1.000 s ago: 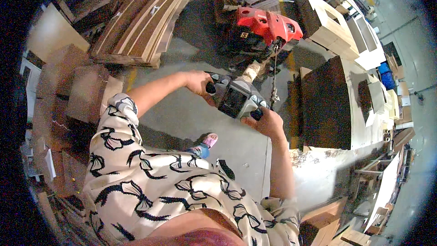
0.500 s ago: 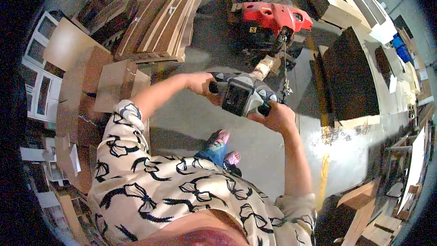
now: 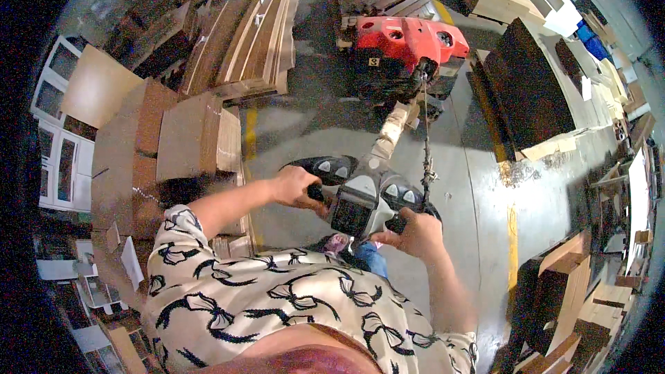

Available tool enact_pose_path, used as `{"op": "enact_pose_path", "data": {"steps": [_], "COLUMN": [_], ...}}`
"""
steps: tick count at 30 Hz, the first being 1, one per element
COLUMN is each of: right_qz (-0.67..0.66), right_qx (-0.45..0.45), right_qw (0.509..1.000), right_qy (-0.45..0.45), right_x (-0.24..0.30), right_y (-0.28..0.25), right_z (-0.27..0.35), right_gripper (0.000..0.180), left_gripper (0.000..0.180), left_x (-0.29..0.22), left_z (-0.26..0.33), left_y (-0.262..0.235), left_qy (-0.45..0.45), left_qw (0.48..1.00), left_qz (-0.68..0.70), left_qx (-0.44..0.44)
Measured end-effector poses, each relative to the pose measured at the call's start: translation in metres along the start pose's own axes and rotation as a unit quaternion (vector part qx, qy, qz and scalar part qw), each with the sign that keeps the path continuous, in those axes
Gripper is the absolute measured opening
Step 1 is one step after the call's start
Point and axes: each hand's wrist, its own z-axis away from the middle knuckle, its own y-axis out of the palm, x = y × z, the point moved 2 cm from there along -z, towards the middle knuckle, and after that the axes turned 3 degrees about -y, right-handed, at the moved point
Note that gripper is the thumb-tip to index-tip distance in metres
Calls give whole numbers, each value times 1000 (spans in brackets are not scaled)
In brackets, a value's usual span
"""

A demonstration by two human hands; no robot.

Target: The person operates a motorized pallet jack by holding the control handles and maneuvering through a warehouse, passing by numerous stacks of cardboard boxes and wooden furniture panels.

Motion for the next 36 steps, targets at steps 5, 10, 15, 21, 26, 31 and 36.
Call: {"op": "enact_pose_path", "data": {"steps": [5,10,15,21,26,31,36], "right_qz": [-30,-25,-40,-14,-4,-116,-145], "right_qx": [21,17,-49,-34,-29,71,90], "right_qw": [999,999,996,997,995,988,981], "right_qy": [-13,-36,-67,-69,-100,-79,-91], "right_x": [12,44,62,52,24,19,41], "right_y": [26,19,28,-2,-2,-9,19], "right_z": [22,36,24,1,-6,-21,-38], "right_gripper": [80,74,71,68,65,50,45], "left_gripper": [76,78,78,61,41,34,44], "left_x": [-3,3,21,23,21,37,80], "left_z": [26,58,69,56,33,21,9], "left_y": [17,19,12,1,7,-2,-20], "left_qy": [-30,-51,-40,10,58,49,34], "left_qw": [998,997,999,993,970,975,973], "left_qz": [5,22,12,15,18,16,-14], "left_qx": [56,45,18,-113,-235,-218,-227]}}
